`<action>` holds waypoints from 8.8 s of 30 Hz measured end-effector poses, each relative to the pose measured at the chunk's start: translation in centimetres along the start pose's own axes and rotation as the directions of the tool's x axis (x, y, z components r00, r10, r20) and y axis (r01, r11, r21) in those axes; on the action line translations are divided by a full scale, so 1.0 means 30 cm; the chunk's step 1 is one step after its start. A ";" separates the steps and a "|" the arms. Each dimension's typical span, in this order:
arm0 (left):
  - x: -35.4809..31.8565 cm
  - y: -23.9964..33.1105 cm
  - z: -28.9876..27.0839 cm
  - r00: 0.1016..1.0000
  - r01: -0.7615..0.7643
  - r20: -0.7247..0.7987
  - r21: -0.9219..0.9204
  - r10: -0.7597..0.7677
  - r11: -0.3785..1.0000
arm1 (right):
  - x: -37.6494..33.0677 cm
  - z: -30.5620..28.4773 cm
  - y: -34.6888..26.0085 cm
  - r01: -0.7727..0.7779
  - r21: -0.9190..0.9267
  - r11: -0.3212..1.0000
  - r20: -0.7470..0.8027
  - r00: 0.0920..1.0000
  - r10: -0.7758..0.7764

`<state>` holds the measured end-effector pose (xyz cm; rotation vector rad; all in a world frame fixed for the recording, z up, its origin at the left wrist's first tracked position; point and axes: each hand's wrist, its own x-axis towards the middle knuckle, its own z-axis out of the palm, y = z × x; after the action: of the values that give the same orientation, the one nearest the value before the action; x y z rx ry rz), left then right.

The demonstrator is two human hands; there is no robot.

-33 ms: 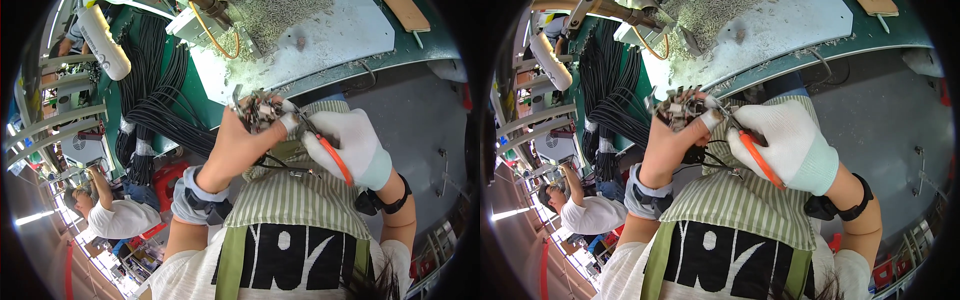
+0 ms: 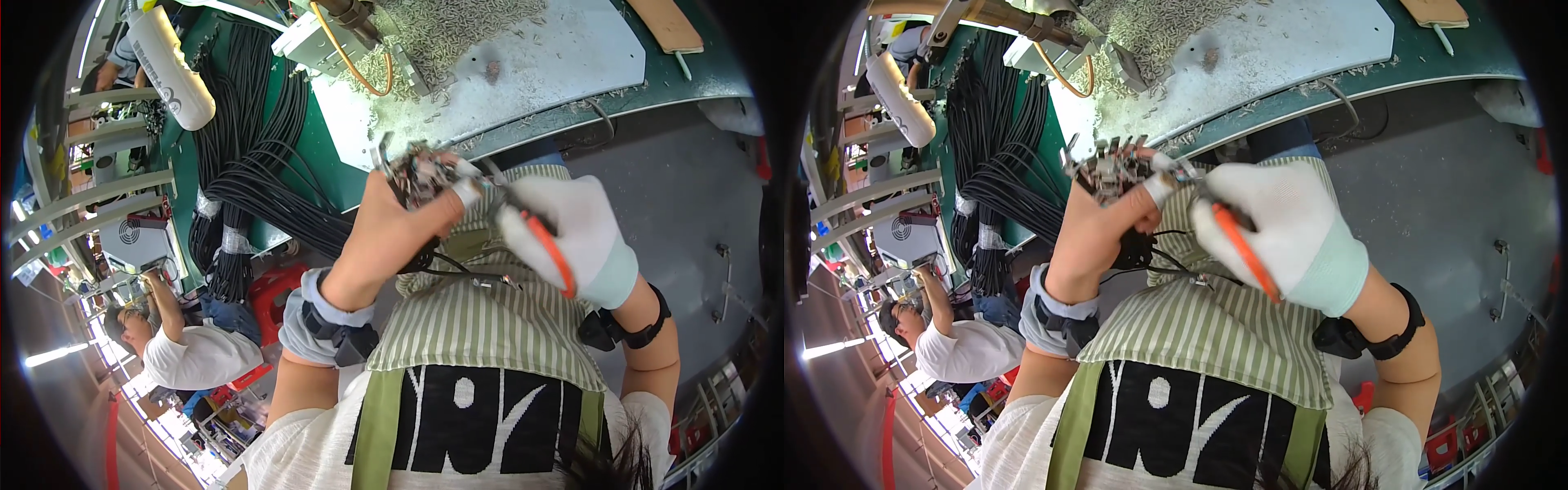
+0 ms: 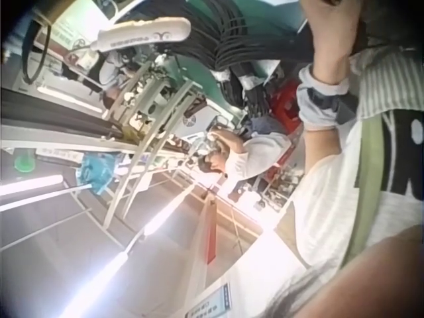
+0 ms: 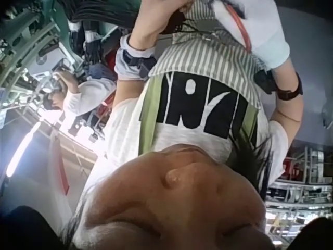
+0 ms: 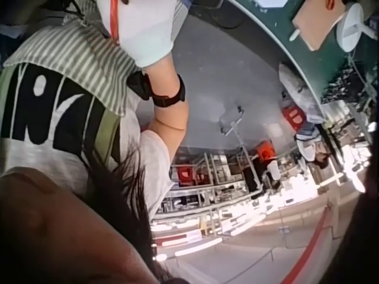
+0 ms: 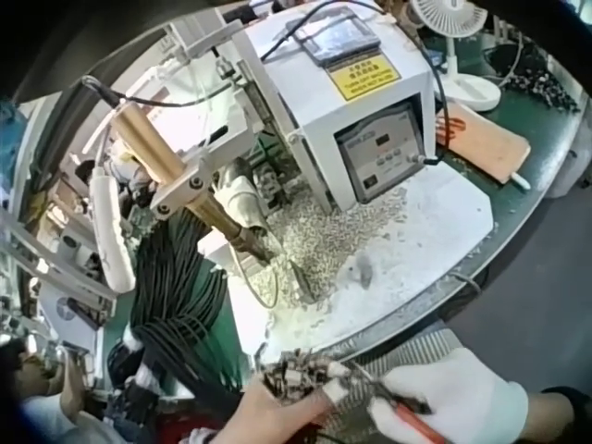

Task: Manually trimming small electronic components using scissors at an assembly station.

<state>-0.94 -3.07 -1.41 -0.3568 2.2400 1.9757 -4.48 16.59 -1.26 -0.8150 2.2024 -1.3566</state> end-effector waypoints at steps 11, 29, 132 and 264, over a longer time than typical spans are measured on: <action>0.186 -0.063 -0.135 0.986 0.086 -0.078 -0.528 -0.149 0.845 | 0.209 0.088 -0.020 0.101 0.155 0.983 -0.352 0.935 -0.041; 0.318 0.048 -0.163 0.999 0.037 0.013 -0.096 -0.036 0.995 | 0.435 -0.044 0.098 0.210 0.156 0.965 -0.172 0.968 -0.182; -0.022 0.056 -0.012 0.947 -0.314 0.050 0.350 0.317 0.883 | 0.025 0.058 -0.057 0.044 -0.300 0.953 -0.341 0.928 -0.150; 0.312 -0.022 -0.153 0.985 -0.111 -0.125 0.039 0.115 0.993 | 0.497 -0.089 0.142 -0.049 0.489 0.871 0.122 0.993 -0.012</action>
<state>-9.52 -8.51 -3.83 -0.3703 2.4180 2.0222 -18.23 9.76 -4.70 -0.6564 1.6496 -1.7070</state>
